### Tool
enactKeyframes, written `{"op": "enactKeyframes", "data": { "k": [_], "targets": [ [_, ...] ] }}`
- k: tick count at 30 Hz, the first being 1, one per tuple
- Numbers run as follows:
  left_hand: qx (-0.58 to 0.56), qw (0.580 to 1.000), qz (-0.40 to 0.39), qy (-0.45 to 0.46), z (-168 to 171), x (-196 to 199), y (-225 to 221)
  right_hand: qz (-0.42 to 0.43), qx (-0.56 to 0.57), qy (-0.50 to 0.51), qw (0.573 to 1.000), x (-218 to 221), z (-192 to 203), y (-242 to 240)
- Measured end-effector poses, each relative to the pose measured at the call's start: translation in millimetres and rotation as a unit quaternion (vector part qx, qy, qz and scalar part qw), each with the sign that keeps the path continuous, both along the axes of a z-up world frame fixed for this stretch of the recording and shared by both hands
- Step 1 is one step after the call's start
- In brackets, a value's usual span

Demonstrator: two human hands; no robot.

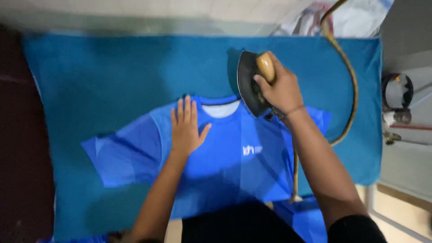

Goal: Ironing and folding blue athletic t-shirts on a padded table.

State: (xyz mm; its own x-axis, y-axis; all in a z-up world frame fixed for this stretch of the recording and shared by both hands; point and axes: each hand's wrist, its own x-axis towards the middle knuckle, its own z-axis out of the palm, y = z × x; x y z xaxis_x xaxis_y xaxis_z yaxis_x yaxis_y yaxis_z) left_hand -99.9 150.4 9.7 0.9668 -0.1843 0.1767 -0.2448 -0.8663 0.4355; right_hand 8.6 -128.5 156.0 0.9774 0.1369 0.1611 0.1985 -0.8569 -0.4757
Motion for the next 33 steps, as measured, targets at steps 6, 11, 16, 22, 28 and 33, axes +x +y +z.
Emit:
{"op": "enactKeyframes", "data": {
  "k": [6,11,16,22,28,33],
  "targets": [
    [0.020,0.992,-0.126,-0.015,-17.8,0.3,-21.4,-0.034,-0.004,0.045,0.998,-94.2,-15.6,28.1],
    [-0.012,0.989,-0.145,0.014,-11.1,20.2,-19.9,-0.093,-0.073,0.116,0.986,-98.6,-54.3,42.2],
    [-0.018,0.990,-0.139,0.020,-11.7,16.5,-23.9,-0.123,-0.102,0.086,0.983,-57.5,-51.1,48.1],
    [0.007,0.988,-0.152,0.038,-9.1,15.0,-38.9,-0.087,-0.159,0.085,0.980,-23.6,-76.7,14.8],
    [-0.064,0.992,-0.098,0.038,10.1,21.0,-42.1,0.005,-0.127,0.093,0.987,-12.9,-48.7,18.0],
    [-0.082,0.996,-0.020,0.019,-2.2,0.9,-17.6,-0.034,-0.141,0.086,0.986,-1.0,-58.4,7.5]
  ]
}}
